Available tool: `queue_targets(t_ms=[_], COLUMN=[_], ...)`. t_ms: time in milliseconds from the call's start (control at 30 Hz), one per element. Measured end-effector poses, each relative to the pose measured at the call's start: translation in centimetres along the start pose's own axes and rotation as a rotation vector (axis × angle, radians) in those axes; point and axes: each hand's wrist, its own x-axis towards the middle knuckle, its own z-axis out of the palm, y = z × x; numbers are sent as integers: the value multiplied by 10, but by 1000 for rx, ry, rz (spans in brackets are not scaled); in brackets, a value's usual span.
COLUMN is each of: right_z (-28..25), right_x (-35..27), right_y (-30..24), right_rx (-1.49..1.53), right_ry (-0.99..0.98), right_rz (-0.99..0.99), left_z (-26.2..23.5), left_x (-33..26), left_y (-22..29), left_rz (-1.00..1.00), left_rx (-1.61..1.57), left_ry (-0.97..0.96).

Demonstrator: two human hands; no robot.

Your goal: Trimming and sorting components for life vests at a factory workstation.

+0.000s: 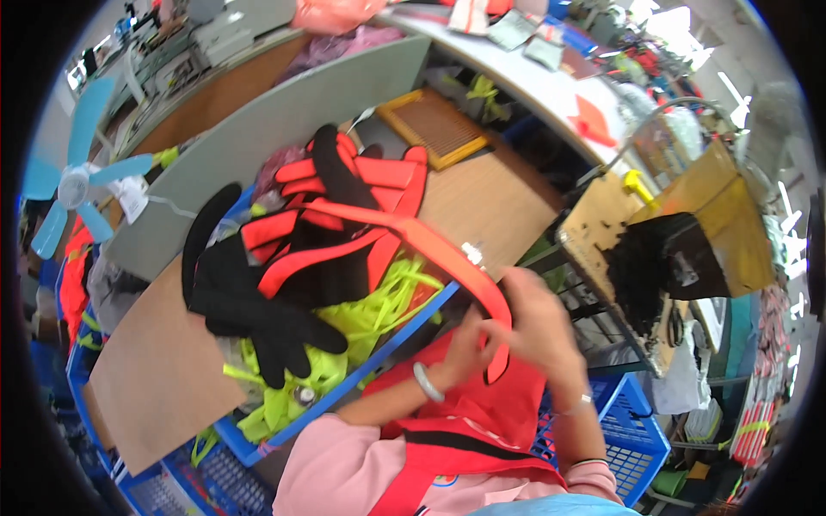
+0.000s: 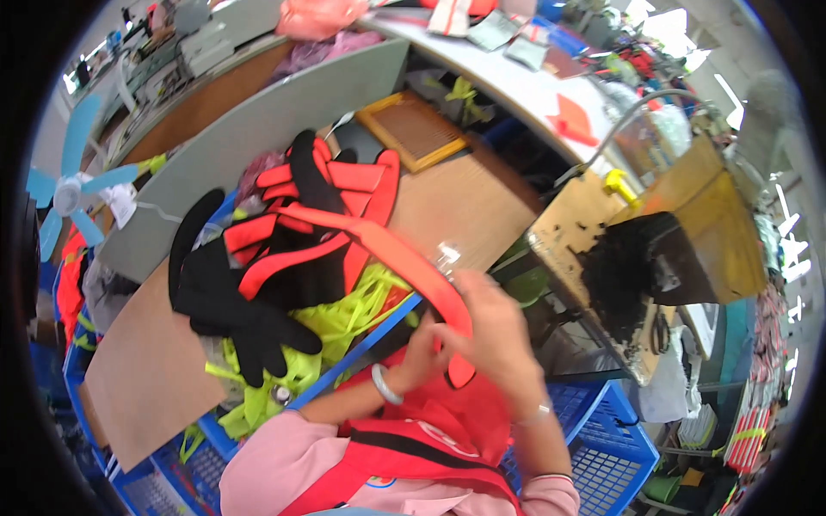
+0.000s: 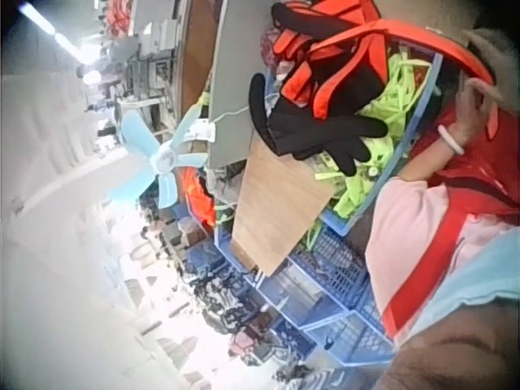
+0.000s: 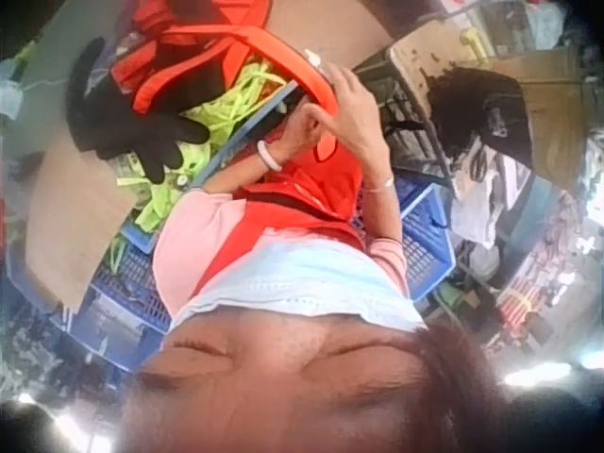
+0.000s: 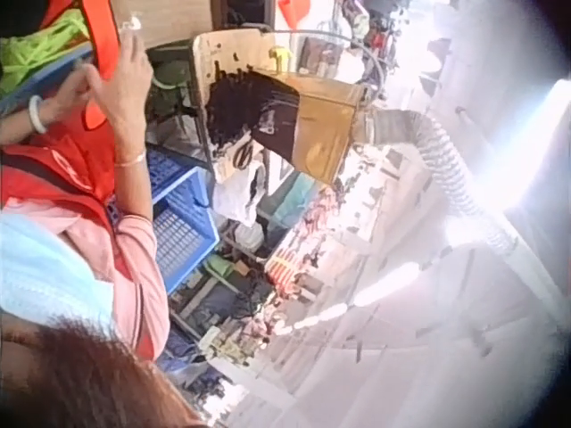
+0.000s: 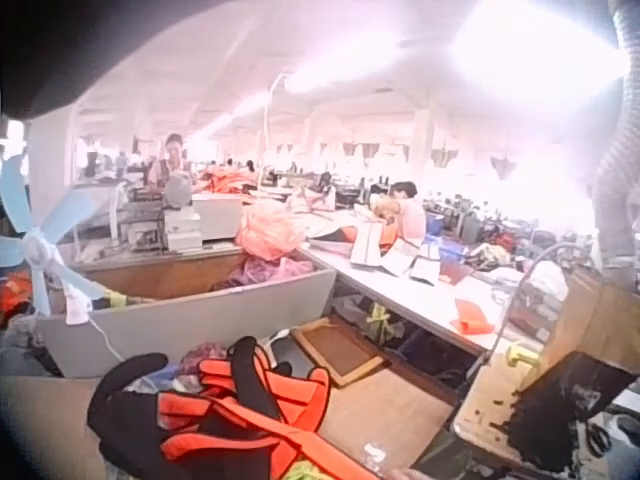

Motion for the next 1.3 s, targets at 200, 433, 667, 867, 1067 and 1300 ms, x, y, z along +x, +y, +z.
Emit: queue_targets(t_ms=[200,433,667,867,1067,1300], right_z=[58,-42,-69,-74,-22,-42], right_x=[-10,-67,-156,-201,-192,-207], right_y=[25,37,57,52,51,62], right_rx=[-89,325,272,236,160,299], right_ry=[-301,-356,-316,-137,484,451], right_rz=[138,204,285,640,513,449], left_z=[-7,-98,-26,16,54,55], left_x=[-31,56,29,11,38,73], left_y=[32,59,45,71,61,77], left_rz=[-128,128,121,-282,-446,447], left_rx=[-42,738,166,-144,-394,59], left_ry=[-293,-401,-560,-885,-1189,-1327])
